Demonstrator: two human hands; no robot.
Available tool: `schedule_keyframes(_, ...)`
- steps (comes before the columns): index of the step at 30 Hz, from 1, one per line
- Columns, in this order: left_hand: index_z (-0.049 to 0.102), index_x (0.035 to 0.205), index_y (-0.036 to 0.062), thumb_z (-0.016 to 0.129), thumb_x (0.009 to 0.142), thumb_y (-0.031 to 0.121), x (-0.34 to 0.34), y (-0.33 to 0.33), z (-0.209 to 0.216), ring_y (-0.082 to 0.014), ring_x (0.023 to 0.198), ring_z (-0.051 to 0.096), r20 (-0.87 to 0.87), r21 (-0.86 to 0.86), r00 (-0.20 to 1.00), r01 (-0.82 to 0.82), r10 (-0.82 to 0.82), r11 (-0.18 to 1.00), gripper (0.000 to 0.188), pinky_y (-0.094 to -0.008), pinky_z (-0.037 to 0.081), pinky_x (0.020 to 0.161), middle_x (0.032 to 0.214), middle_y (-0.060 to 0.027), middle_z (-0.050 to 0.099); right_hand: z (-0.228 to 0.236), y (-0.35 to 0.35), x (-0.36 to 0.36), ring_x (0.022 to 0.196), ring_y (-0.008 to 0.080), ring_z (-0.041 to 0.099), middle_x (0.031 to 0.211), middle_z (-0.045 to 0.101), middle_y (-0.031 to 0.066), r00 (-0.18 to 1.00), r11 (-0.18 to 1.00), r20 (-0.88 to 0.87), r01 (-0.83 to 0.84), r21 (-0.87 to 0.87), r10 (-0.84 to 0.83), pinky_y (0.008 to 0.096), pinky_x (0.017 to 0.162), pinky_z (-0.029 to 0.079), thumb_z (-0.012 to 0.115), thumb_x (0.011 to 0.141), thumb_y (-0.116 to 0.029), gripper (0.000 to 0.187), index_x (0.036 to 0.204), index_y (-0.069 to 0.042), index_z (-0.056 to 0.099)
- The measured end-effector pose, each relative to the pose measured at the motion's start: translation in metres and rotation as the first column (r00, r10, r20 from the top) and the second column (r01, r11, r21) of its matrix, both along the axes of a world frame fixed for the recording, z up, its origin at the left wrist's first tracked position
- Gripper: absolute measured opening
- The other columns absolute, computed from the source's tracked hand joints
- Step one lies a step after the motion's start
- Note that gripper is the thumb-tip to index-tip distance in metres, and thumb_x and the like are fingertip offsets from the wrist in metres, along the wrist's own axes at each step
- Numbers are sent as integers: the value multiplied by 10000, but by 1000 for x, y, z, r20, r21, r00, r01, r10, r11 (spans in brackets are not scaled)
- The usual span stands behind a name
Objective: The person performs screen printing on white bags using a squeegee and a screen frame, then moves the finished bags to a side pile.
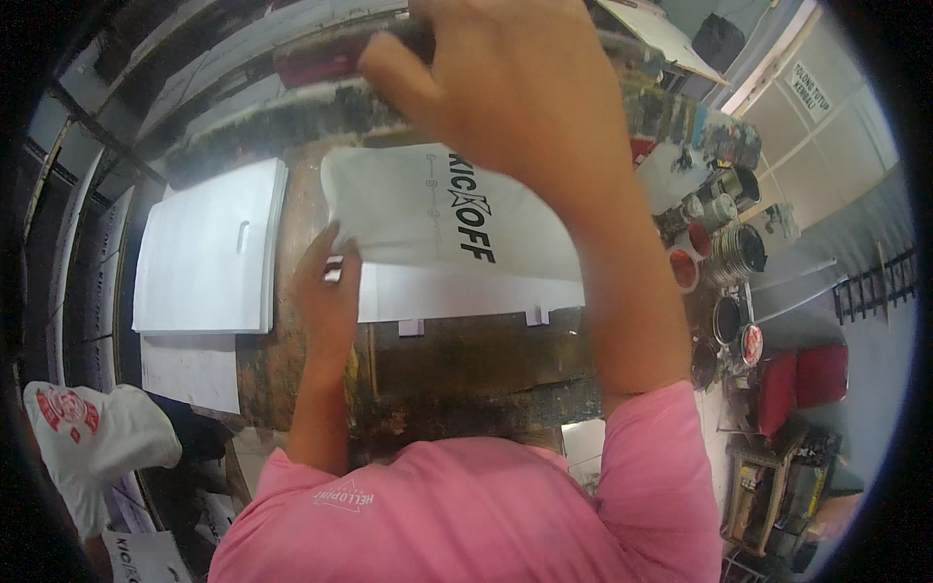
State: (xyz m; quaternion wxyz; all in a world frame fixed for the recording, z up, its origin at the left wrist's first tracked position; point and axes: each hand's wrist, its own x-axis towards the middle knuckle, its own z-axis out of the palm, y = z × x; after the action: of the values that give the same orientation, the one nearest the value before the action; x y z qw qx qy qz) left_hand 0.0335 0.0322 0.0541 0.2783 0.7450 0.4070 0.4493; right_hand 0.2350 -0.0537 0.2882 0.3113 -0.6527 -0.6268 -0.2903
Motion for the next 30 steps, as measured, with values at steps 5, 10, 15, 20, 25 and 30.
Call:
schedule_keyframes(5,671,1389,-4,691,972,6,-69,7,-5,-72,742,584,178,-144,971,-135,160,980,417,-239,479,626,904,-39,703,-16,2,5,820,411,648,836,684,192,999,1000,46,14,-20,-14,503,806,469,633,920,-353,349,894,-9,678)
schedule_keyframes(10,665,1410,8,671,894,-33,-176,55,-10,-19,620,435,155,-149,946,-262,284,953,518,-225,368,548,736,47,557,-24,-7,5,850,383,656,857,696,178,998,997,28,56,48,-58,480,824,443,629,914,-362,361,919,-7,694)
schedule_keyframes(15,703,1377,52,743,793,93,-288,132,-17,-122,583,542,-185,64,842,-505,507,861,587,-314,476,599,713,-71,645,-34,-13,-6,842,354,654,846,697,150,994,994,1,106,-18,-106,471,846,432,616,909,-372,367,868,-16,692)
schedule_keyframes(20,573,1506,63,803,850,233,-426,217,-29,-304,756,677,-441,550,417,-574,795,606,716,-415,555,793,999,-194,758,-32,-15,-20,854,358,652,848,688,157,999,999,-38,39,-12,-39,472,860,434,618,922,-369,376,1017,-15,704)
schedule_keyframes(25,441,1589,33,774,967,236,-189,100,13,-278,1379,568,-203,-356,975,8,-85,934,735,-313,530,996,1549,-183,530,-55,-38,-15,944,361,631,944,679,188,982,976,-8,185,-118,-187,483,921,439,627,934,-364,503,1287,-5,642)
schedule_keyframes(30,224,1596,-72,569,963,744,-116,-101,25,-403,1467,450,921,-386,330,841,207,378,1090,-500,397,1233,1566,-306,419,-149,-76,-54,1091,369,573,1109,637,153,997,851,-44,32,-524,-65,498,947,424,726,920,-395,533,1317,-45,660)
